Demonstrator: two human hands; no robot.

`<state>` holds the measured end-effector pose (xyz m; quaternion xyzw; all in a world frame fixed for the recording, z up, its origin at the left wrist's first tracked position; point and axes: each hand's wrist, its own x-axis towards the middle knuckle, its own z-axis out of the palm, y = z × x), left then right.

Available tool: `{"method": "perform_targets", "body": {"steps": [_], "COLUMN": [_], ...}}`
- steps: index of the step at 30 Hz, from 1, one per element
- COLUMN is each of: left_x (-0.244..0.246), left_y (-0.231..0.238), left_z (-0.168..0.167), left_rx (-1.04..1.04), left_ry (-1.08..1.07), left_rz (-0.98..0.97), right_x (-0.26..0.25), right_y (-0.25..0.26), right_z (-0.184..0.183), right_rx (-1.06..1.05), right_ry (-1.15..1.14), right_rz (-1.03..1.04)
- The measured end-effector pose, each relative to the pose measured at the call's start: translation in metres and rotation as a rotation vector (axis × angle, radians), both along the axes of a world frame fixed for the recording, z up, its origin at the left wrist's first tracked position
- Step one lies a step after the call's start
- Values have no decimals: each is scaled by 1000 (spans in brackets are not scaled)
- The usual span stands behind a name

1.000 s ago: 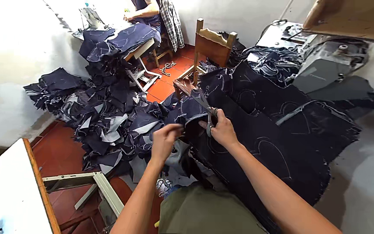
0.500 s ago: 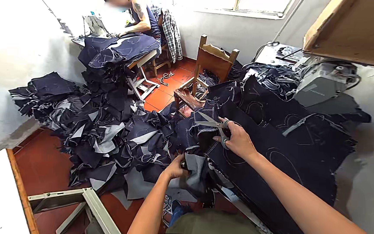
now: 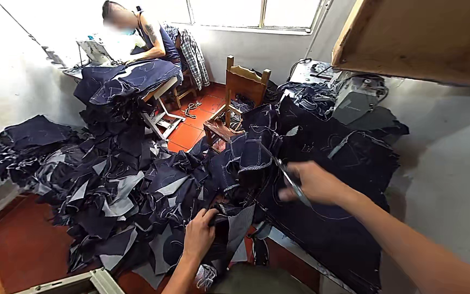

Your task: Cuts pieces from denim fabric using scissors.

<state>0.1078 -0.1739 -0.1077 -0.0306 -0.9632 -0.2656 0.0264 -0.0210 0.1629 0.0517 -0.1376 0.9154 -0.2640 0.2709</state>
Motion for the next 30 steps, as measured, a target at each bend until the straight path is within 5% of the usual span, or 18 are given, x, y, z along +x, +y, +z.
{"method": "perform_targets", "body": {"steps": [2, 4, 14, 21, 23, 26, 30], "left_x": [0, 1, 10, 25, 22, 22, 41], "left_y": [-1, -1, 11, -4, -14, -37, -52], "left_z": [10, 18, 39, 80, 97, 111, 173], "left_rx": [11, 19, -40, -291, -232, 11, 352], "left_ry": [-86, -142, -326, -367, -563, -863, -847], "left_rz": [8, 12, 63, 424, 451, 319, -190], "right_x": [25, 46, 42, 51, 58, 78, 122], "right_y": [25, 39, 24, 33, 32, 13, -39], "right_z": [-13, -38, -96, -104, -106, -98, -112], "right_rx": [-11, 74, -1, -90, -192, -320, -680], "right_ry": [-465, -664, -483, -293, -207, -144, 38], "right_rz": [187, 261, 260, 292, 241, 199, -30]}}
